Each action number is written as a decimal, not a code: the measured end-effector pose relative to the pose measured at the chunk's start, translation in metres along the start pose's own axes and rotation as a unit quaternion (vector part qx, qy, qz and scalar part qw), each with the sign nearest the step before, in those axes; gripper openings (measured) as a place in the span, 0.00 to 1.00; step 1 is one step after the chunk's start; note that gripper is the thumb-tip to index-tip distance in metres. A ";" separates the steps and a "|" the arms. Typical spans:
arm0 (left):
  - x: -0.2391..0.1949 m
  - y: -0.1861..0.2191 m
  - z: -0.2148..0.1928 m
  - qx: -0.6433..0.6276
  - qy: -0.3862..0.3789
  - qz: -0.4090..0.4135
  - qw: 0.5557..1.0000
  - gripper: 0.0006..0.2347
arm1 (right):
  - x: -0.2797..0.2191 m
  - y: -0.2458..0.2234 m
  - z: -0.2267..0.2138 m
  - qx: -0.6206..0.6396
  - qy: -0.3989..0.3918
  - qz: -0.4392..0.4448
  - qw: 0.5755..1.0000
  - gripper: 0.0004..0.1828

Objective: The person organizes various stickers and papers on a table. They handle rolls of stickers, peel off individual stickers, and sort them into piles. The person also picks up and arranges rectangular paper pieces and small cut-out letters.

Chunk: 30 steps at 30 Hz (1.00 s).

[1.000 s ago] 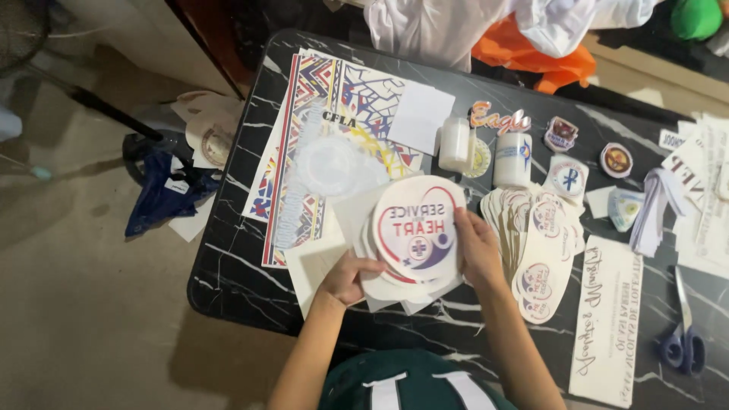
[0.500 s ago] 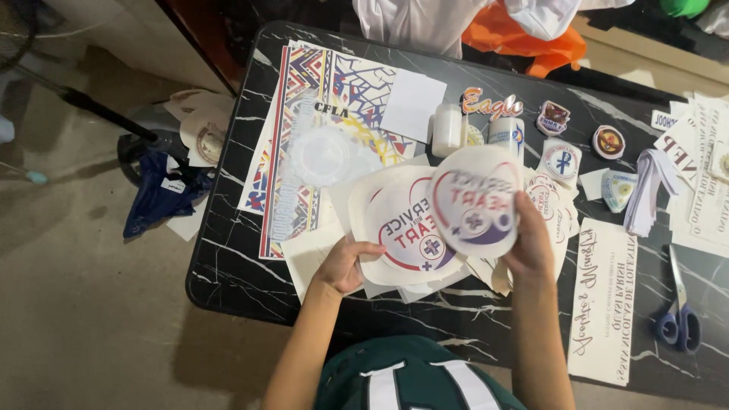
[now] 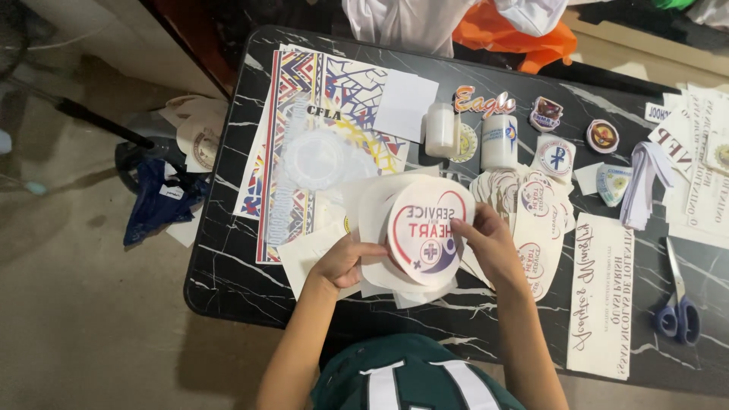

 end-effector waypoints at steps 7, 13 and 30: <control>0.006 -0.005 -0.001 -0.029 -0.010 -0.005 1.000 0.22 | -0.010 -0.014 -0.014 0.065 0.019 -0.062 0.996 0.21; 0.014 -0.012 0.004 -0.051 -0.037 -0.001 0.998 0.23 | -0.018 0.012 -0.060 0.077 0.050 -0.087 0.992 0.18; 0.023 -0.020 -0.009 -0.011 0.034 -0.001 0.999 0.24 | -0.027 0.011 -0.021 -0.007 0.024 0.032 0.999 0.21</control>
Point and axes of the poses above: each hand's wrist, its own x-axis towards the middle knuckle, its own z-axis out of the palm, y = z × x, the point moved 6 cm from there along x, towards the middle knuckle, and after that the axes turned 14 degrees about -y, right-handed, at the moved point
